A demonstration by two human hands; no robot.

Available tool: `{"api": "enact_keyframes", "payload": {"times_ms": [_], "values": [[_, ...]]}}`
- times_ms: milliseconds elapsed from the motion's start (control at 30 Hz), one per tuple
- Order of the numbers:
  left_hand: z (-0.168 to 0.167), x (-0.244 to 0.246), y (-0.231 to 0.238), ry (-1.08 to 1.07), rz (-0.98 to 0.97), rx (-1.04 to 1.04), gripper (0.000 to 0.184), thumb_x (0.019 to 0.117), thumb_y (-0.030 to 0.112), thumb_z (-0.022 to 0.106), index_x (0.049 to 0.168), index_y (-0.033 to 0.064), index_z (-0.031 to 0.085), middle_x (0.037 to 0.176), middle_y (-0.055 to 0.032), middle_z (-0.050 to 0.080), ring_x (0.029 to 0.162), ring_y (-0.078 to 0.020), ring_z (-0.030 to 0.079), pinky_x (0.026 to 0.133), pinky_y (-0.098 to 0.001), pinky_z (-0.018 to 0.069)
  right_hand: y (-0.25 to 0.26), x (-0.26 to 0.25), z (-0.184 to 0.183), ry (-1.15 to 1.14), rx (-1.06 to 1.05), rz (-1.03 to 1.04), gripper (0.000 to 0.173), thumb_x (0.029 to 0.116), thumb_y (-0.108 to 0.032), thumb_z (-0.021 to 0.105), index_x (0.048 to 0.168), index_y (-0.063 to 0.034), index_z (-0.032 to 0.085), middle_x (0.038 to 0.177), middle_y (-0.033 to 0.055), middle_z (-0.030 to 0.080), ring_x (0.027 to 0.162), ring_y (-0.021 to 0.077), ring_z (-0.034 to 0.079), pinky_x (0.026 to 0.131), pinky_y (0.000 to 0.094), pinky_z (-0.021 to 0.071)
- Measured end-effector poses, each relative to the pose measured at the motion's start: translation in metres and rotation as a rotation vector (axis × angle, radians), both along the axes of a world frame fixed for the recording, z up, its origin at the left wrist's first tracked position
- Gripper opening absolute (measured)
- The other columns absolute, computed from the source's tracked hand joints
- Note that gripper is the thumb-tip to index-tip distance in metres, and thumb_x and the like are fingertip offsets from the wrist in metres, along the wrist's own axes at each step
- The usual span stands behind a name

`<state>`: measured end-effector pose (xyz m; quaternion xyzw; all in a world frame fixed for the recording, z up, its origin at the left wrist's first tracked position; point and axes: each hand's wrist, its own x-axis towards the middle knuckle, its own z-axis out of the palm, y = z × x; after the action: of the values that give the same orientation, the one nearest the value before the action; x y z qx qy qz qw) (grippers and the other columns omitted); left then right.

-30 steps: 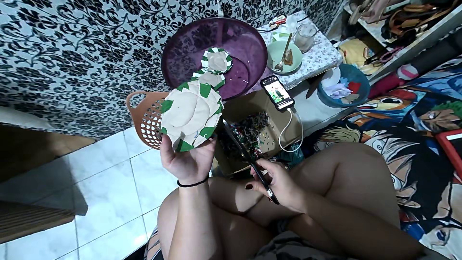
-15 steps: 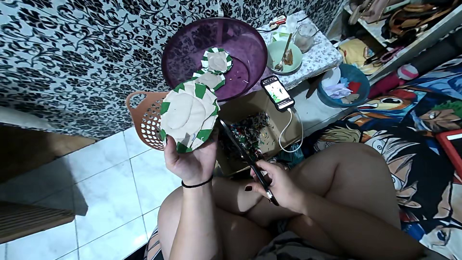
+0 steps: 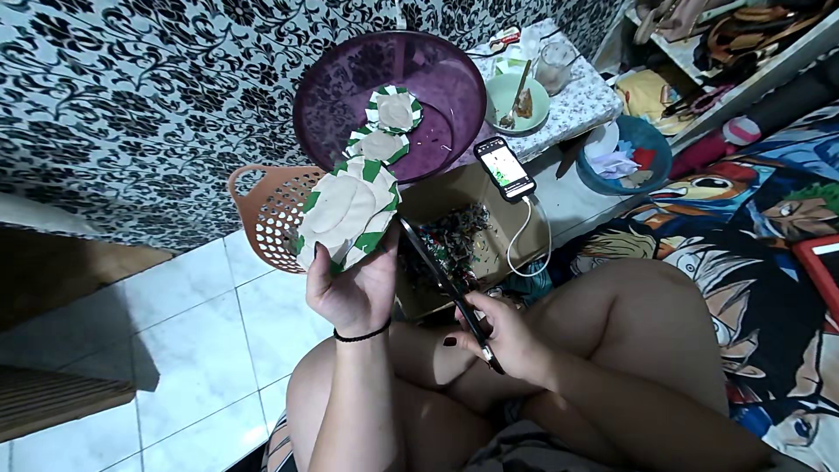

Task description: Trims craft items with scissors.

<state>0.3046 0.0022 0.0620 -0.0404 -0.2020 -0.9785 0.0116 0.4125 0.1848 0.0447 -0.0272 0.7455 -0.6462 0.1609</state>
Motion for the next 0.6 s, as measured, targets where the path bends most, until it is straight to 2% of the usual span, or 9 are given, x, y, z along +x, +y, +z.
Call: {"api": "enact_keyframes", "payload": {"times_ms": [133,233,300,533,600], "values": [[0.0,0.001,0.004,-0.05,0.026,-0.067,0.033,0.1037,0.025,0.051,0.132,0.0081,0.053,0.13,-0.0153,0.063,0.124,-0.0292,0.061,0.11,-0.0472,0.0477,0.0,0.0,-0.002,0.01,0.025,0.005,0.041,0.092,-0.031,0.076,0.113,0.0025,0.063,0.091,0.0068,0.064,0.07,0.0017,0.058,0.065,0.015,0.0504],[0.005,0.003,0.01,-0.152,0.069,-0.075,0.022,0.1058,0.011,0.044,0.123,0.0039,0.056,0.123,-0.0159,0.066,0.12,-0.0281,0.065,0.109,-0.0434,0.0502,0.0,0.0,-0.001,0.001,0.048,0.011,0.041,0.0924,-0.03,0.075,0.114,0.0028,0.063,0.093,0.0081,0.064,0.071,0.0031,0.059,0.065,0.0164,0.0504],[0.006,0.004,0.012,-0.226,0.097,-0.116,0.021,0.1046,0.003,0.04,0.119,0.0022,0.055,0.119,-0.0156,0.067,0.115,-0.0255,0.067,0.105,-0.0398,0.0534,-0.001,0.0,-0.001,0.002,0.055,0.004,0.042,0.0919,-0.031,0.076,0.114,0.0024,0.063,0.093,0.008,0.064,0.071,0.0028,0.059,0.065,0.016,0.0506],[0.003,0.002,0.014,-0.25,0.224,-0.371,0.022,0.1015,-0.005,0.043,0.117,0.0054,0.054,0.111,-0.0103,0.068,0.105,-0.0198,0.069,0.096,-0.0393,0.0571,-0.001,-0.001,0.0,-0.045,0.095,-0.018,0.045,0.0906,-0.034,0.077,0.116,0.0016,0.063,0.096,0.0086,0.065,0.074,0.0046,0.06,0.067,0.0179,0.0513],[0.003,0.002,0.019,-0.252,0.28,-0.448,0.019,0.1002,-0.005,0.046,0.111,0.0074,0.056,0.102,-0.0071,0.07,0.093,-0.0159,0.07,0.086,-0.0354,0.0598,-0.001,-0.001,0.0,-0.052,0.105,-0.029,0.045,0.0904,-0.034,0.077,0.115,0.0011,0.063,0.095,0.0078,0.064,0.074,0.0044,0.059,0.067,0.018,0.051]]}}
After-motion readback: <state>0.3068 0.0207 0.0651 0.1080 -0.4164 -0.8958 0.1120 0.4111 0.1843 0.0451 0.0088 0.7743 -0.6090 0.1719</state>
